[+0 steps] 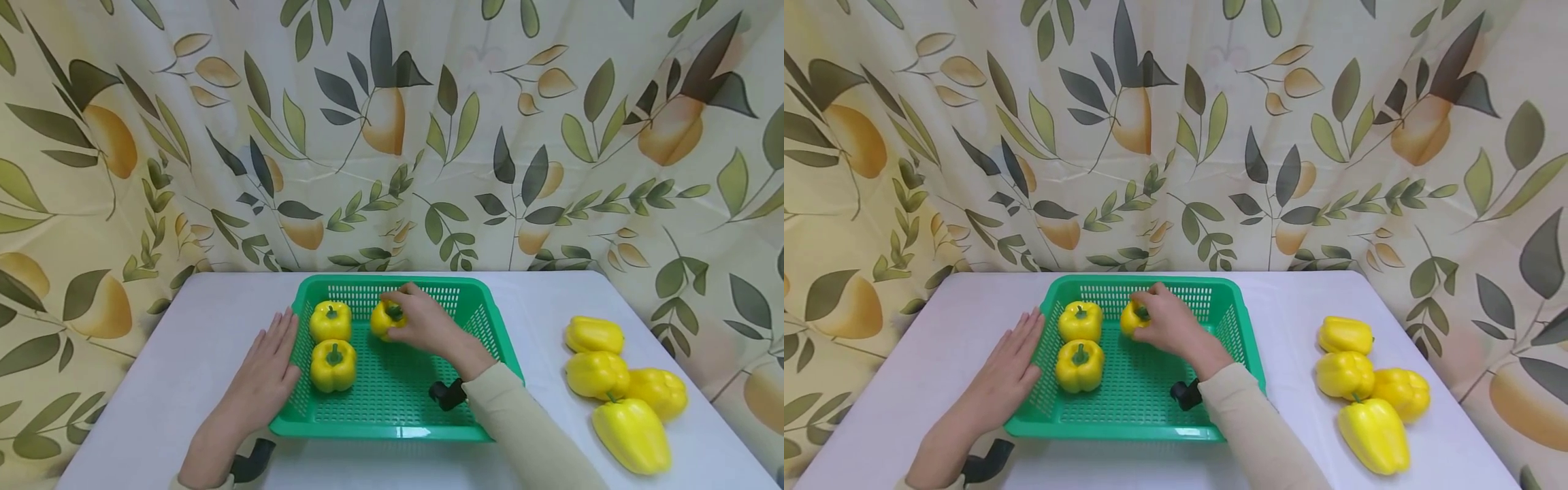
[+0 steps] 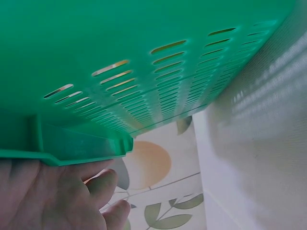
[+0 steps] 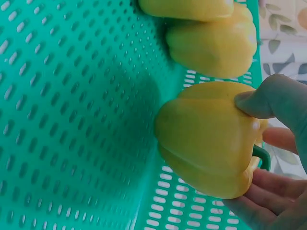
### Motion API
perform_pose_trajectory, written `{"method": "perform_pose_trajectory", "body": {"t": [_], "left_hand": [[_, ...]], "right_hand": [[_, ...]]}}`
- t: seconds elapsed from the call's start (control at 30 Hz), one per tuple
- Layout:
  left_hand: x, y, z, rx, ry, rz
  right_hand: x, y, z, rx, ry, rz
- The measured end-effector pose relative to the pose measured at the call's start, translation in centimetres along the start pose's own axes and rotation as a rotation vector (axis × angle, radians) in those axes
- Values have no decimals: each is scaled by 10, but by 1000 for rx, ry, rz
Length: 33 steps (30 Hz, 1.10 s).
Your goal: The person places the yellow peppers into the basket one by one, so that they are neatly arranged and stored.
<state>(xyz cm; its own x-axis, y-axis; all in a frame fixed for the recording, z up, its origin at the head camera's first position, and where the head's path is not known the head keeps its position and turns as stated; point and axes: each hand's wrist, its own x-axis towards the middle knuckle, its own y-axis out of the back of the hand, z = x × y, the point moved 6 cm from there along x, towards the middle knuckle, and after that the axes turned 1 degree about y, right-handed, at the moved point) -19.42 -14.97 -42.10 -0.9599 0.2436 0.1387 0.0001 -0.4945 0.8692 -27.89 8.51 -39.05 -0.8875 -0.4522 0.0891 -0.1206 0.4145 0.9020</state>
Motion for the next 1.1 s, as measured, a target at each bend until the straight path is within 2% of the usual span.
{"method": "perform_pose_trajectory", "body": {"t": [0.23, 0.53, 0.7, 0.97, 1.1], "left_hand": [[0, 1, -1, 0, 2, -2], [1, 0, -3, -1, 6, -3], [2, 0, -2, 3, 2, -1], [2, 1, 0, 4, -4, -4], [0, 0, 0, -8, -5, -7]], "right_hand": [[7, -12, -9, 18, 16, -74], [12, -22, -20, 12, 56, -123], [11, -25, -22, 45, 66, -149], [10, -22, -23, 48, 100, -151], [7, -17, -25, 38, 106, -114]]}}
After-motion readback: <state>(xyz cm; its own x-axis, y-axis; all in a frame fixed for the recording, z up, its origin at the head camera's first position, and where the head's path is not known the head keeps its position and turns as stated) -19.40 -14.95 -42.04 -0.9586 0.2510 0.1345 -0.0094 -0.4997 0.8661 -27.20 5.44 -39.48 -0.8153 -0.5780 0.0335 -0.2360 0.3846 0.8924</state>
